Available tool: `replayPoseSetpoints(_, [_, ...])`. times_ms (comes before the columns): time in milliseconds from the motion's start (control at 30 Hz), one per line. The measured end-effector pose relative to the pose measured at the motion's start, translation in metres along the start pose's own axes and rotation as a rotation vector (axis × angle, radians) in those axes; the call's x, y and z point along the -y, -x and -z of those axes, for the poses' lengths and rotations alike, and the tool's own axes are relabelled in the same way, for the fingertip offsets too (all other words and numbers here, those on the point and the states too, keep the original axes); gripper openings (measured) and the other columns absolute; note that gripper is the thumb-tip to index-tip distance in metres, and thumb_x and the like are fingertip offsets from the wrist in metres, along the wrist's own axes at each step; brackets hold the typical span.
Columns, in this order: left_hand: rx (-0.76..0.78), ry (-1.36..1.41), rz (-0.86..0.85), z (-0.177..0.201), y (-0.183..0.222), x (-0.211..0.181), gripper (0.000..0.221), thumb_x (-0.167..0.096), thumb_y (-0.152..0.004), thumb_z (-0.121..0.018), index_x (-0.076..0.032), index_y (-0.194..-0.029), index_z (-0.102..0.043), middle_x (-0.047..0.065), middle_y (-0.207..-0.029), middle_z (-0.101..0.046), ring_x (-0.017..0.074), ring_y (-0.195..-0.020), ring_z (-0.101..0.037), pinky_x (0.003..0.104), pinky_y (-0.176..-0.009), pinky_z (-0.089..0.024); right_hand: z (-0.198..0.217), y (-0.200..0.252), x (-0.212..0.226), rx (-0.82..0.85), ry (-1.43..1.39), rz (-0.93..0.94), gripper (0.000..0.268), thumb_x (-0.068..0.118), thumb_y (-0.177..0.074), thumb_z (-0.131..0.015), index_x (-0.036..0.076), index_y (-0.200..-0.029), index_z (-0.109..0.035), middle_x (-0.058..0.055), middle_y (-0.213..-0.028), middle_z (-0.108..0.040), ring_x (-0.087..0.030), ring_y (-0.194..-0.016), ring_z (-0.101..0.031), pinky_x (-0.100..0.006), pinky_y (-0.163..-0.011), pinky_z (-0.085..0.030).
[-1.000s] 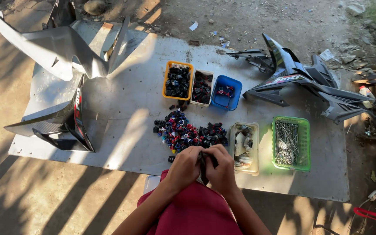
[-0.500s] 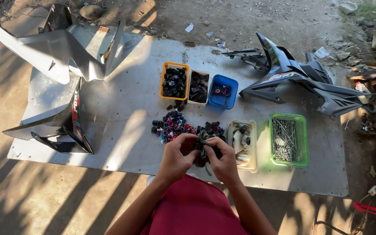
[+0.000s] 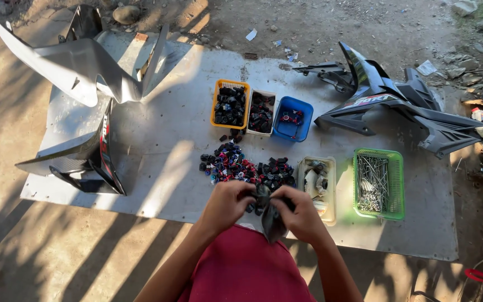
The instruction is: The recorder is cleaning and sorting small plastic motorcycle fairing clips on a workbench.
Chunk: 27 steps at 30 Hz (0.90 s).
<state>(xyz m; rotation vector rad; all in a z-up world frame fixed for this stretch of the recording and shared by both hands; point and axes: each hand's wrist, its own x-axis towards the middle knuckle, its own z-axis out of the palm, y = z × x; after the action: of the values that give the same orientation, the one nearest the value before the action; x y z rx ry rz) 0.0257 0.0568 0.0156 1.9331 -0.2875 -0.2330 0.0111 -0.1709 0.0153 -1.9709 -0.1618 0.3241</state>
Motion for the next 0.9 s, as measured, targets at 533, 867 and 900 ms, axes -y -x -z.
replayPoseSetpoints(533, [-0.462, 0.63, 0.414, -0.063, -0.058, 0.13, 0.026, -0.005, -0.09, -0.073, 0.005, -0.114, -0.072, 0.011, -0.096, -0.078, 0.0145, -0.086, -0.071, 0.026, -0.079, -0.057, -0.084, -0.03, -0.092, -0.134, -0.988, -0.376, 0.009, 0.002, -0.102, -0.058, -0.003, -0.103, -0.065, -0.008, -0.092, -0.068, -0.012, -0.076, -0.055, -0.028, -0.07, -0.046])
replayPoseSetpoints(867, [-0.588, -0.33, 0.4, -0.034, -0.231, 0.389, 0.026, -0.018, -0.083, -0.077, -0.004, -0.105, -0.076, 0.011, -0.095, -0.07, 0.0279, -0.086, -0.064, 0.04, -0.086, -0.048, -0.085, 0.001, -0.225, -0.349, -0.926, -0.716, 0.015, 0.001, -0.103, -0.053, -0.009, -0.105, -0.065, -0.015, -0.093, -0.068, -0.017, -0.075, -0.053, -0.033, -0.067, -0.044])
replayPoseSetpoints(900, [-0.633, -0.515, 0.276, -0.035, -0.241, 0.411, 0.028, -0.024, -0.081, -0.081, -0.009, -0.105, -0.077, 0.011, -0.105, -0.068, 0.0312, -0.099, -0.062, 0.043, -0.1, -0.042, -0.084, 0.009, -0.222, -0.358, -0.949, -0.757, 0.016, 0.003, -0.105, -0.052, -0.008, -0.103, -0.063, -0.015, -0.092, -0.068, -0.016, -0.073, -0.054, -0.034, -0.064, -0.045])
